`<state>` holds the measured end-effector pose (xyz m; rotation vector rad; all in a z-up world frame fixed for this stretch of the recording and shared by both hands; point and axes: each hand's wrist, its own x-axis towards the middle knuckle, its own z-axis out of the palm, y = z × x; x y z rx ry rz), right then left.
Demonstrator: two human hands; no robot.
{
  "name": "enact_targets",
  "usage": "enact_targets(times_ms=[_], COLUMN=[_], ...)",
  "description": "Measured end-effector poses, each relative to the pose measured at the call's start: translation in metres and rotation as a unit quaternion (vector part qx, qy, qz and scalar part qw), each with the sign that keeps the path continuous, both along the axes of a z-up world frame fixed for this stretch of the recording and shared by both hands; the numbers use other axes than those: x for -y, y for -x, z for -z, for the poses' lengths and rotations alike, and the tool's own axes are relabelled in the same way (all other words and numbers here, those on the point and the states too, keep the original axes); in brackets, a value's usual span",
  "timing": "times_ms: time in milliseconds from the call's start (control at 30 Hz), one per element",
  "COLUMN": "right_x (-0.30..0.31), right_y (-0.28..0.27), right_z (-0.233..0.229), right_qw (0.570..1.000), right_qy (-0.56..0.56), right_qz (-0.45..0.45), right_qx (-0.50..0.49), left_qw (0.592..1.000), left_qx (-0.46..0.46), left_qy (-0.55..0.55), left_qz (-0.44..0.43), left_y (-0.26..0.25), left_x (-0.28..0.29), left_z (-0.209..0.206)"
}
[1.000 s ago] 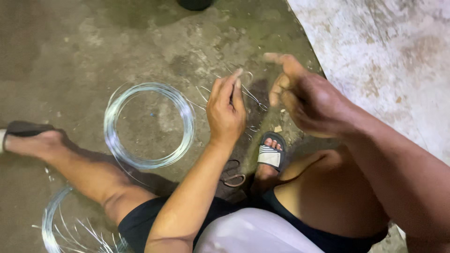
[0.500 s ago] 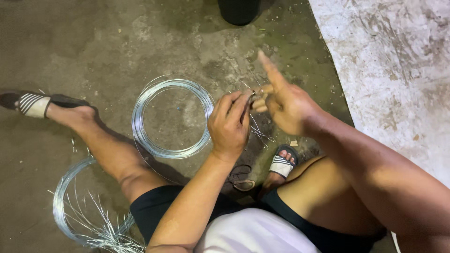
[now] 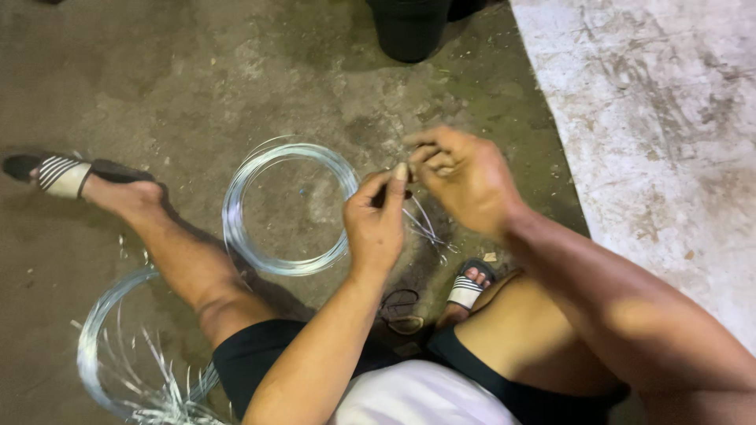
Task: The person sits on the floor and repeatedly cuts short lengths of thin metal wire from a coil using shears. Cut pieces are placed into a growing pile on the floor. The person handles the wire and shears by hand throughout.
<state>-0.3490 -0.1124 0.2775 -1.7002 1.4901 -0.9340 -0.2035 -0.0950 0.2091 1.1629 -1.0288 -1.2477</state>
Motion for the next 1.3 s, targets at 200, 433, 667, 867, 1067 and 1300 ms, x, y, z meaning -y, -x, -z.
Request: enact_targets(times_ms=[200, 433, 667, 867, 1067, 1300], right_x=[-0.008, -0.011, -0.010, -0.003, 0.000, -0.003], right_y=[-0.016, -0.028, -0.036, -0.030, -0.029, -0.023], right_z=[0.001, -0.003, -0.001, 0.015, 0.034, 0.042], right_qw=[0.959, 0.950, 0.948, 0.966, 0.967, 0.952], right_qy=[0.234, 0.246, 0.260, 0.237, 0.229, 0.228], right_qz=[-0.024, -0.067, -0.072, -0.074, -0.073, -0.121], right_qx=[-0.159, -0.179, -0.168, -0.069, -0.078, -0.167], left_qw=[0.972, 0.973, 0.968, 0.962, 0.925, 0.936], left_qx=[-0.205, -0.220, -0.221, -0.216, -0.336, -0.319], left_qy=[-0.115, -0.068, -0.069, -0.041, -0.116, -0.096], left_qz=[0.002, -0.032, -0.092, -0.160, -0.138, -0.108], left_y=[-0.009, -0.025, -0.033, -0.040, -0.036, -0.029], left_x=[0.003, -0.001, 0.002, 0.005, 0.012, 0.007], left_z=[0.006, 0.005, -0.007, 0.001, 0.004, 0.012])
